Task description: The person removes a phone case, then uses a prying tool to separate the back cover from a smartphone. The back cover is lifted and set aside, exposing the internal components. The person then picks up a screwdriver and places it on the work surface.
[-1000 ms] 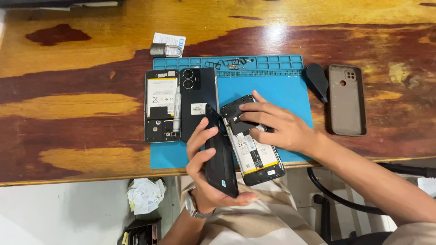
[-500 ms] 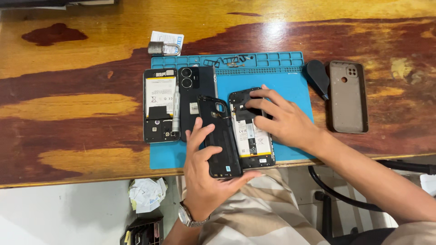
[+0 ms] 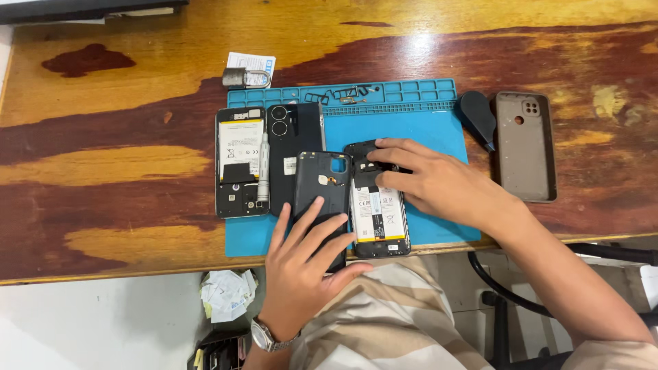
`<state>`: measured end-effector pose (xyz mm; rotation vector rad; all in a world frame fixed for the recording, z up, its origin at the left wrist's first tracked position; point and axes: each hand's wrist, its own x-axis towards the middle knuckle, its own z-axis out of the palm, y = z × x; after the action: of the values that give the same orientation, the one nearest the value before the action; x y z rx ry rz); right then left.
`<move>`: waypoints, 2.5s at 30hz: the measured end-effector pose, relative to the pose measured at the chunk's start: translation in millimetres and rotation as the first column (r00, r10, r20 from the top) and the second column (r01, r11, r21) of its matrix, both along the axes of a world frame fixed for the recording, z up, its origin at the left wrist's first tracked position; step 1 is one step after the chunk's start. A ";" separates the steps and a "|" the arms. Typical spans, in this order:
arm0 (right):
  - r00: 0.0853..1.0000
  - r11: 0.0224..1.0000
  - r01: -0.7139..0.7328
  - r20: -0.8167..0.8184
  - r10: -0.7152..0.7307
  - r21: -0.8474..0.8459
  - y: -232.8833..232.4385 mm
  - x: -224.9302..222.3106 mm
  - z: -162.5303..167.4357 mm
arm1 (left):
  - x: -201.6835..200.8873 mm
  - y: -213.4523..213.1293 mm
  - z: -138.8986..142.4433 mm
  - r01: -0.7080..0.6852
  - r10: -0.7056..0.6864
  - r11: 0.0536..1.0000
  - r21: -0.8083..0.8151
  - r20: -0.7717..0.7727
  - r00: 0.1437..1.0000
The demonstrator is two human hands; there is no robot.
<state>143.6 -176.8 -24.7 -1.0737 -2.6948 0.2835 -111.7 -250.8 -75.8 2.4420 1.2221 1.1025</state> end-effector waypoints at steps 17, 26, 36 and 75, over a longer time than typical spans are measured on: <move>0.995 0.992 0.063 -0.071 -0.071 -0.107 0.5 -0.1 13.6 | 18.1 -0.2 -0.2 -0.119 0.119 0.993 0.022 -0.003 0.993; 0.994 0.997 0.054 -0.095 -0.059 -0.053 26.8 -12.9 29.2 | 25.1 5.2 -1.8 -0.160 0.158 0.985 0.063 0.042 0.987; 0.978 0.970 0.086 -0.168 -0.126 -0.228 68.3 -56.1 5.8 | 5.9 -11.2 11.9 -0.581 0.587 0.807 -0.102 0.034 0.809; 0.935 0.972 0.093 -0.317 -0.159 -0.214 66.6 -41.8 -0.5 | 16.5 -3.9 -3.3 -0.378 0.366 0.926 0.012 0.229 0.902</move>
<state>101.7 -110.2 -25.2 -1.1307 -2.3229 0.6559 -95.2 -254.7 -79.1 2.0945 1.6424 1.4810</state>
